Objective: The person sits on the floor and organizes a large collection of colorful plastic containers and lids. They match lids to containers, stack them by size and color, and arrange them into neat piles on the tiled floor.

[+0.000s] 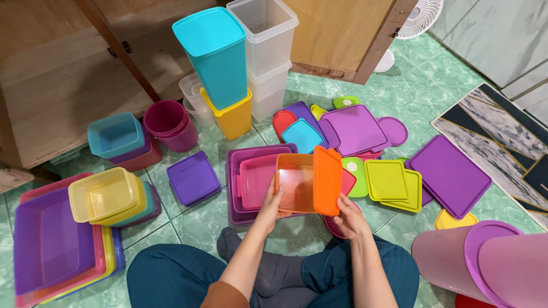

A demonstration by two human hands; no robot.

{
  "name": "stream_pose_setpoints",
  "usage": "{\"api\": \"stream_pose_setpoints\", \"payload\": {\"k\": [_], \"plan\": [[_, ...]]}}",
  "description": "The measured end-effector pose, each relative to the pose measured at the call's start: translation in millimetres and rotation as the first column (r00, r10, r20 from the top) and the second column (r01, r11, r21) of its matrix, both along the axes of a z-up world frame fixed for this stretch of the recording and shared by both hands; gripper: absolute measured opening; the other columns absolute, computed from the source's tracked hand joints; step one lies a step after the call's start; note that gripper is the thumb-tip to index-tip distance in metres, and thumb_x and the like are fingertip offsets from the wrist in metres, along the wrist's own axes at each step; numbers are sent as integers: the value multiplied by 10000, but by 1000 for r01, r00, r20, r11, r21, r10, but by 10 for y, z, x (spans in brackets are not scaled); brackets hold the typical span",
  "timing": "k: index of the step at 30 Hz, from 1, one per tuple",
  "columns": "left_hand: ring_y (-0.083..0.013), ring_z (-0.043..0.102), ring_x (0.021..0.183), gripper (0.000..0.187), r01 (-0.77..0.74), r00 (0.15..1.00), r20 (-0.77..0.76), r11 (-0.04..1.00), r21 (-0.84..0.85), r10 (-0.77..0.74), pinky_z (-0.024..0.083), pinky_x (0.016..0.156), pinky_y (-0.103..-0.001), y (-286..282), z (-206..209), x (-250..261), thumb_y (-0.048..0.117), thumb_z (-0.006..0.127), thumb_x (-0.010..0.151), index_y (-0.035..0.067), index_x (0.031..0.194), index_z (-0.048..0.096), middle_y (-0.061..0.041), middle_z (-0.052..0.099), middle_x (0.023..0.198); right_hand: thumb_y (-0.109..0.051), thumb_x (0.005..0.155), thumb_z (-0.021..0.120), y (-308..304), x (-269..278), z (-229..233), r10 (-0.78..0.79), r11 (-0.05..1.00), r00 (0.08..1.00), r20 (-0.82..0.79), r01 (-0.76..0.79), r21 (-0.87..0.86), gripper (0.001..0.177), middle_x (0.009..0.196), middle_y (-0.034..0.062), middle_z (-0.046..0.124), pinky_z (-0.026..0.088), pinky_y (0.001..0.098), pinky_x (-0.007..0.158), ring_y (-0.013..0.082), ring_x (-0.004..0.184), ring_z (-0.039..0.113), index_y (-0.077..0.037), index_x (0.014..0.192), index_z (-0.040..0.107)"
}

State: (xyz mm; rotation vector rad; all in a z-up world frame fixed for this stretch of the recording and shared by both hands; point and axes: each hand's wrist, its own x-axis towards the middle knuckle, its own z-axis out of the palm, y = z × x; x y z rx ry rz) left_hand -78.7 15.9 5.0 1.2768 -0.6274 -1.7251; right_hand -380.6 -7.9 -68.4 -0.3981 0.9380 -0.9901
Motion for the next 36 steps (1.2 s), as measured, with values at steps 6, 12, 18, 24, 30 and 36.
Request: {"api": "stream_pose_setpoints", "payload": {"k": [6,12,18,24,30,36], "plan": [[-215,631,1244,723,-10,999,37,1000,-9,11,600,828,-411,-5,21,-6,578,452,962,446,1609,156,27,441,1577,-165,993,605,-39,125,-25,-39,988,982,-186,10,-155,357,1001,13,728,458,231,526,82,719,623,-71,1330,672],[-221,615,1259,738,-13,999,50,1000,-3,13,587,854,-427,-22,7,-35,567,474,958,441,1611,154,8,446,1581,-30,1005,626,5,125,-276,-269,868,817,-509,-24,-497,149,794,87,661,465,276,560,150,645,585,94,1071,674],[-240,573,1325,761,-19,997,76,1000,-2,19,588,870,-456,-21,78,-27,572,499,945,420,1613,169,13,404,1606,-117,1013,592,39,483,350,-436,815,566,-700,-82,-574,247,933,77,754,527,255,735,117,820,667,42,1164,706],[-265,500,1397,792,-17,996,88,1000,-24,19,590,900,-508,-22,171,-40,623,487,924,413,1616,164,1,350,1631,-129,994,599,154,748,977,-502,806,288,-815,-185,-562,238,958,195,750,549,371,759,289,849,716,4,1150,720],[-266,522,1379,885,-32,998,45,998,-44,34,600,895,-503,-2,214,-41,684,510,864,378,1620,165,-27,371,1622,-125,988,596,200,845,1110,-571,764,115,-813,-290,-577,214,1009,237,722,552,460,797,415,921,697,-5,1119,714],[-231,553,1376,869,-80,995,48,982,-171,89,575,922,-421,-12,14,-76,616,563,899,297,1634,225,-41,436,1608,-141,993,597,237,901,1103,-560,788,-5,-828,-313,-531,206,1022,232,715,547,489,779,426,921,684,-22,1123,703]]}}
